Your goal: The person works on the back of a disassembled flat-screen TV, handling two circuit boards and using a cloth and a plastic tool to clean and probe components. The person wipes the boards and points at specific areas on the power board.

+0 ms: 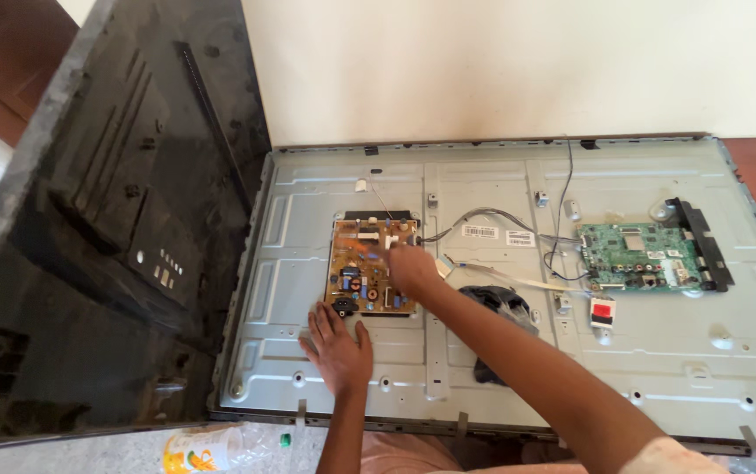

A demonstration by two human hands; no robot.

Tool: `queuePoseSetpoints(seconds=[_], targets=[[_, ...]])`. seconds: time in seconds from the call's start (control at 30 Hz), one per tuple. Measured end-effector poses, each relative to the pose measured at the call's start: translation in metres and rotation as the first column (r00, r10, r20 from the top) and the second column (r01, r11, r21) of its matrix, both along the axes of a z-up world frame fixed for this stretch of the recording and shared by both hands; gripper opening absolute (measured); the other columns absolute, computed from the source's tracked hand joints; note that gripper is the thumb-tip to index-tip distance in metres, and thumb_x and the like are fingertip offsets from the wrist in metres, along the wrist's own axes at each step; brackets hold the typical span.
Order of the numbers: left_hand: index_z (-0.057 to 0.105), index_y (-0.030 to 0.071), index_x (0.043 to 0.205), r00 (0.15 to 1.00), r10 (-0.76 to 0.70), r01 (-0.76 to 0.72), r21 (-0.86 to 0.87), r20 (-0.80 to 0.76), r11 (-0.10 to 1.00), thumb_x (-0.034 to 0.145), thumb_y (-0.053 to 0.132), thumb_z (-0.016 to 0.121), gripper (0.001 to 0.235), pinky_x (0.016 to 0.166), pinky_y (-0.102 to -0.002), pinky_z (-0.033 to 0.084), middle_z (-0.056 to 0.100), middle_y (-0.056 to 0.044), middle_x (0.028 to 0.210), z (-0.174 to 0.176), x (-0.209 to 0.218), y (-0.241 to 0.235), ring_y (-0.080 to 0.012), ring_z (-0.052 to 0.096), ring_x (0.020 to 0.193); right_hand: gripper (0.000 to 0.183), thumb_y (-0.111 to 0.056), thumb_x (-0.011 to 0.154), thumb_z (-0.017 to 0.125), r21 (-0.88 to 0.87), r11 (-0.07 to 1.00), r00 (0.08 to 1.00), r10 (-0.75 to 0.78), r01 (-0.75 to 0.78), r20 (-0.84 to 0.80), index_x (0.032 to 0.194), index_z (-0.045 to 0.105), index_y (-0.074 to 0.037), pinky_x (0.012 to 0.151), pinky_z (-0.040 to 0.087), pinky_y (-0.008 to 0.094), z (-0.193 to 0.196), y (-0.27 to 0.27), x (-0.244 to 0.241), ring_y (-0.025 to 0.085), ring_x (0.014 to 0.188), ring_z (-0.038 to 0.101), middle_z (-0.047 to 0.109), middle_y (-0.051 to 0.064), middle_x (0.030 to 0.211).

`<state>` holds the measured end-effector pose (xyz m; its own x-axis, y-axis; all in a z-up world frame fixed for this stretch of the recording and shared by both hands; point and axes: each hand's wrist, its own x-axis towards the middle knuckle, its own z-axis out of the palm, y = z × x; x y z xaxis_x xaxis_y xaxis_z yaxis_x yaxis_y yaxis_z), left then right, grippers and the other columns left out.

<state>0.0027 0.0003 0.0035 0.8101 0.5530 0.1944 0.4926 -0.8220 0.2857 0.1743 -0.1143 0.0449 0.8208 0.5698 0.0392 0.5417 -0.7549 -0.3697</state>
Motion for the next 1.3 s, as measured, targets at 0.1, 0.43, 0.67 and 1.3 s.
queuePoseSetpoints(seconds=[0.1,0.43,0.67,1.3], targets=[[0.036,0.002,0.154,1.0,0.001,-0.001,-0.011,0.019,1.0,0.092,0.042,0.054,0.076,0.121,-0.061,0.016,0.036,-0.011,0.162,-0.005,-0.003,-0.001,-0.0302,0.029,0.151,0.061,-0.012,0.087,0.065,-0.087,0.994,0.998,0.059,-0.059,-0.008,0.144,0.059,-0.035,0.075,0.06,0.045,-0.002,-0.012,-0.018,0.033,0.093,0.073,0.072,0.013,0.112],[0.038,0.004,0.153,1.0,0.006,-0.007,0.044,0.002,0.999,0.091,0.041,0.054,0.074,0.12,-0.06,0.019,0.038,-0.011,0.161,0.0,-0.001,0.0,-0.0285,0.032,0.149,0.065,-0.026,0.087,0.071,-0.181,0.979,0.996,-0.083,0.089,0.043,0.147,0.05,-0.018,0.075,0.06,0.045,0.003,0.042,0.025,0.033,0.099,0.071,0.069,0.016,0.114],[0.039,0.002,0.152,0.999,-0.009,0.008,0.021,0.047,1.0,0.093,0.041,0.053,0.073,0.121,-0.061,0.018,0.039,-0.012,0.16,-0.005,0.0,0.001,-0.0305,0.031,0.151,0.058,-0.009,0.096,0.055,-0.078,0.995,0.997,-0.053,0.057,0.057,0.153,0.046,-0.019,0.069,0.06,0.046,-0.039,0.02,-0.015,0.035,0.088,0.073,0.068,0.019,0.112],[0.035,0.002,0.155,1.0,0.002,-0.002,0.019,-0.013,1.0,0.092,0.042,0.053,0.076,0.12,-0.06,0.018,0.036,-0.011,0.162,0.001,-0.001,-0.001,-0.0285,0.03,0.15,0.041,-0.014,0.098,0.057,-0.177,0.976,0.989,-0.107,0.124,0.103,0.132,0.065,-0.034,0.075,0.062,0.044,-0.015,-0.007,0.021,0.032,0.097,0.075,0.07,0.013,0.119]])
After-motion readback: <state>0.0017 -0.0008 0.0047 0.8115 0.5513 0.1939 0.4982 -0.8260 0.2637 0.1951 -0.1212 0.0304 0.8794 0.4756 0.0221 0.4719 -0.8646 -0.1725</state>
